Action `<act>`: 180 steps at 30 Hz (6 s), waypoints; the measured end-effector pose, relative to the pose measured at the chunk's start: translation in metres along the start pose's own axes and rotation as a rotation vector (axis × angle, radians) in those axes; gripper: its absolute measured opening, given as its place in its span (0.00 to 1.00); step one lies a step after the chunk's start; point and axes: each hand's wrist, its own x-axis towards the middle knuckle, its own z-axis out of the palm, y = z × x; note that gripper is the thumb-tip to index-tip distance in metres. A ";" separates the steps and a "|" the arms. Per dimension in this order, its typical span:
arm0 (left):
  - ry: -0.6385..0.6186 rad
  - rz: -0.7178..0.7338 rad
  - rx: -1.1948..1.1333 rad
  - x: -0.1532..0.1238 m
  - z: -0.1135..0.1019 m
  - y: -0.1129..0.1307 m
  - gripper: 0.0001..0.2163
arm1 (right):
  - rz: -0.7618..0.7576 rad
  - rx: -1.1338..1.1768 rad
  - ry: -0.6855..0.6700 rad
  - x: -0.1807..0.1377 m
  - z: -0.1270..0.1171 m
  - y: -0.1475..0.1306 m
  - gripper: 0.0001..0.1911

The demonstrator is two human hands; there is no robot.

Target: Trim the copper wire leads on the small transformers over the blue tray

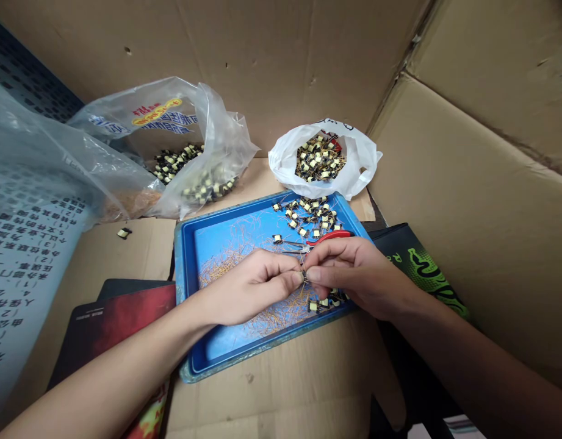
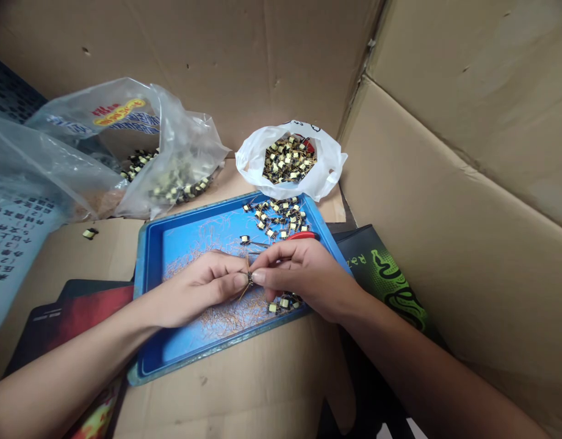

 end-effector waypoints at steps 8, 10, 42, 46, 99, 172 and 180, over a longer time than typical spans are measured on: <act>0.183 0.034 0.054 0.001 0.003 0.002 0.20 | -0.208 -0.164 0.080 -0.004 0.008 -0.004 0.11; 0.228 0.053 0.090 0.002 0.004 0.003 0.19 | -0.372 -0.334 0.130 -0.006 0.011 -0.003 0.18; 0.535 0.170 0.611 -0.001 0.004 -0.007 0.12 | -0.866 -0.997 0.605 0.005 0.026 0.006 0.14; 0.538 0.120 0.527 -0.001 0.005 -0.005 0.12 | -0.859 -0.960 0.579 0.005 0.027 0.006 0.05; 0.484 0.043 -0.066 -0.001 0.007 -0.007 0.15 | -0.557 -0.633 0.192 -0.003 0.022 -0.005 0.08; 0.535 0.028 -0.399 0.000 -0.004 -0.012 0.12 | -0.533 -1.038 0.372 -0.001 -0.009 -0.016 0.08; 0.504 0.048 -0.351 -0.001 -0.003 -0.010 0.11 | -0.578 -1.032 0.393 -0.002 -0.007 -0.014 0.07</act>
